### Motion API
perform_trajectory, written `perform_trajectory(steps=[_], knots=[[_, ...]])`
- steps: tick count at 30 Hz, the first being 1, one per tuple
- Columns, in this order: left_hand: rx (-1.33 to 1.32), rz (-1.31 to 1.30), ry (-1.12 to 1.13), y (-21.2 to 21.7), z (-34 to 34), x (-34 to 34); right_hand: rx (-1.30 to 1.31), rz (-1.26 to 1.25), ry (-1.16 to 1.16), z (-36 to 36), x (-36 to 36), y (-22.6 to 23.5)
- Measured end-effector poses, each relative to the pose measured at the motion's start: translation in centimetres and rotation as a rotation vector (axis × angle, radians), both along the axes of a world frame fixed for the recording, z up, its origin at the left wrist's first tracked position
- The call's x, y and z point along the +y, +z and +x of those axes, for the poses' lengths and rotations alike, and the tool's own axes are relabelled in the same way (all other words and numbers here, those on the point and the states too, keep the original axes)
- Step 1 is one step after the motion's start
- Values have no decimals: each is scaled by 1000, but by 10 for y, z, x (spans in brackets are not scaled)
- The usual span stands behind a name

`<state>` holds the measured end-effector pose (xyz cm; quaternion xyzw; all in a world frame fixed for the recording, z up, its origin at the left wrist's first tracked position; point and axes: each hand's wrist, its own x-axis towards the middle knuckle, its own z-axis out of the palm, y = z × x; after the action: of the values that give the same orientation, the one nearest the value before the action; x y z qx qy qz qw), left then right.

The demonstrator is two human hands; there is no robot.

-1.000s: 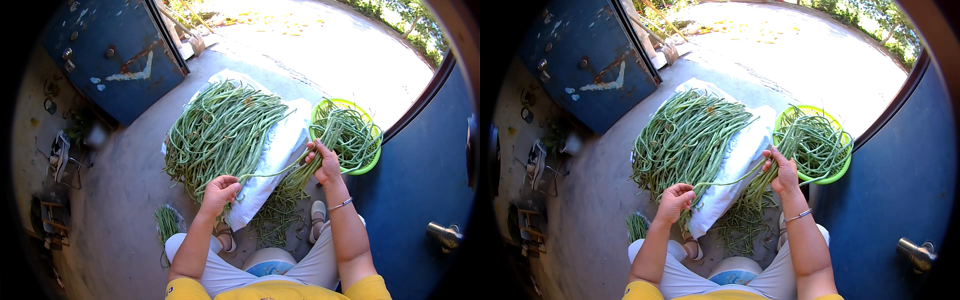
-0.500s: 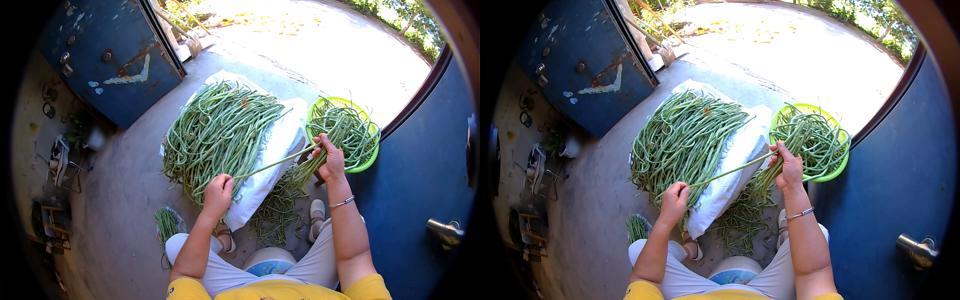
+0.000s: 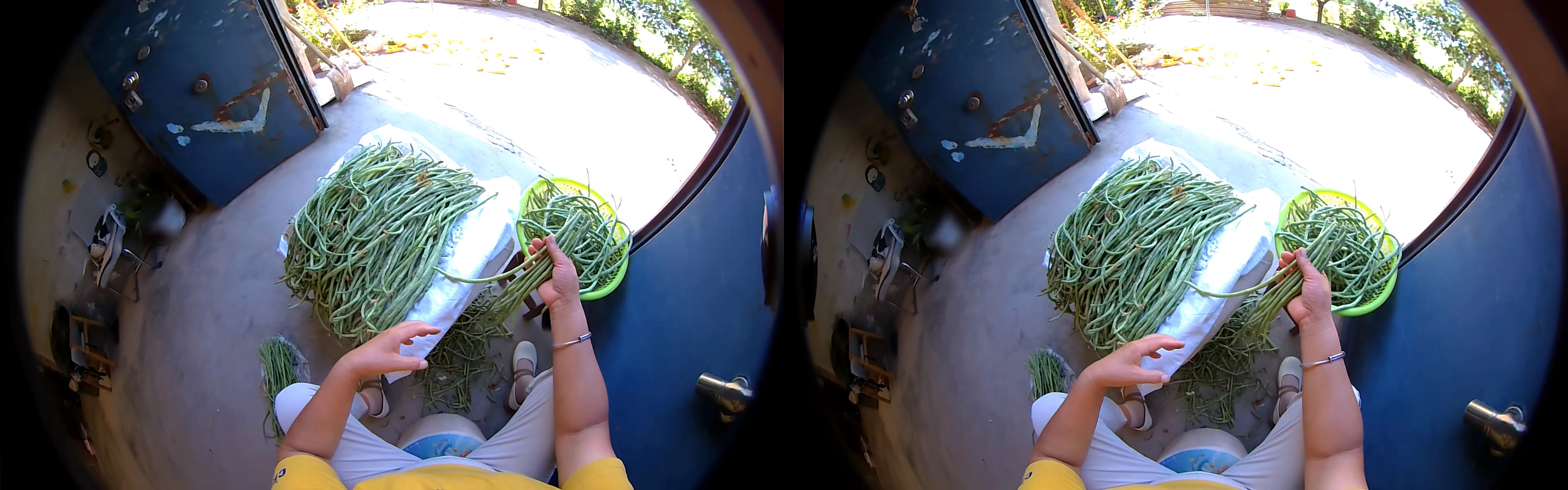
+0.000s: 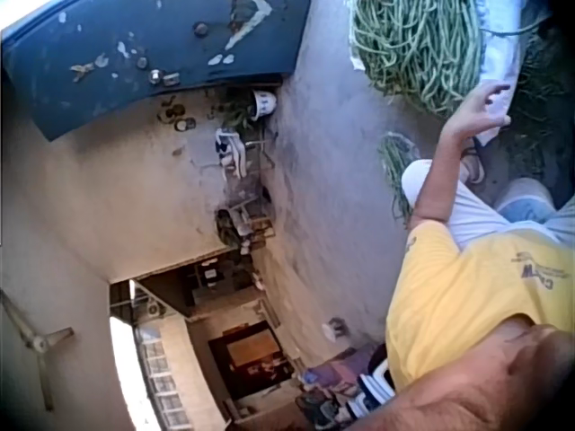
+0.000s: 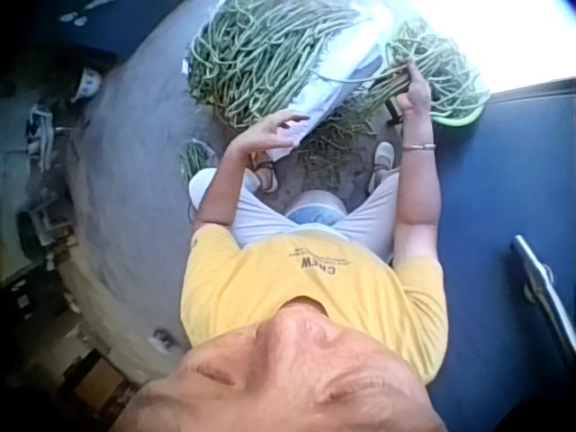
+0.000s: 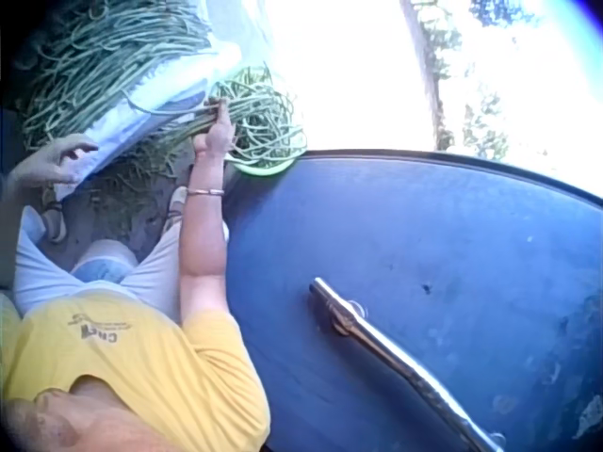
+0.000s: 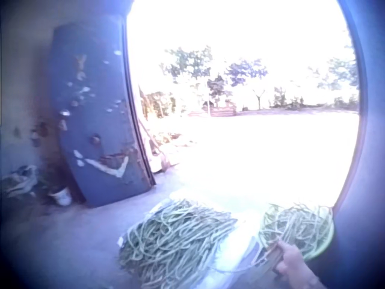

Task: The person picks up a bundle of long beans from a pile on a white bag, aligns them by hand, and places them into a green basket. They then pick up individual beans, one by one, from the pile and place them into the same basket.

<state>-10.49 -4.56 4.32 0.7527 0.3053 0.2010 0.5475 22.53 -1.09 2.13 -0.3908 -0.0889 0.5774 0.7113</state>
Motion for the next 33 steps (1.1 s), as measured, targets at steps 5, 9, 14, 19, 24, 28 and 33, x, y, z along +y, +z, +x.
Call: perform_trajectory(steps=[5,9,14,19,24,28,33], knots=[[1,-172,537,-11,-18,23,71,13,47,-14,1,7],[71,133,744,3,-39,52,69,54,89,-13,6,-4],[177,500,914,-1,-78,127,1,27,83,-34,9,9],[431,674,1051,-25,-105,215,-27,40,100,-40,13,11],[632,531,1051,-29,-102,247,-14,47,131,-41,15,18],[315,514,1016,-16,-95,240,-38,60,222,-43,13,22],[-80,175,698,53,-43,169,62,29,283,-47,4,27]])
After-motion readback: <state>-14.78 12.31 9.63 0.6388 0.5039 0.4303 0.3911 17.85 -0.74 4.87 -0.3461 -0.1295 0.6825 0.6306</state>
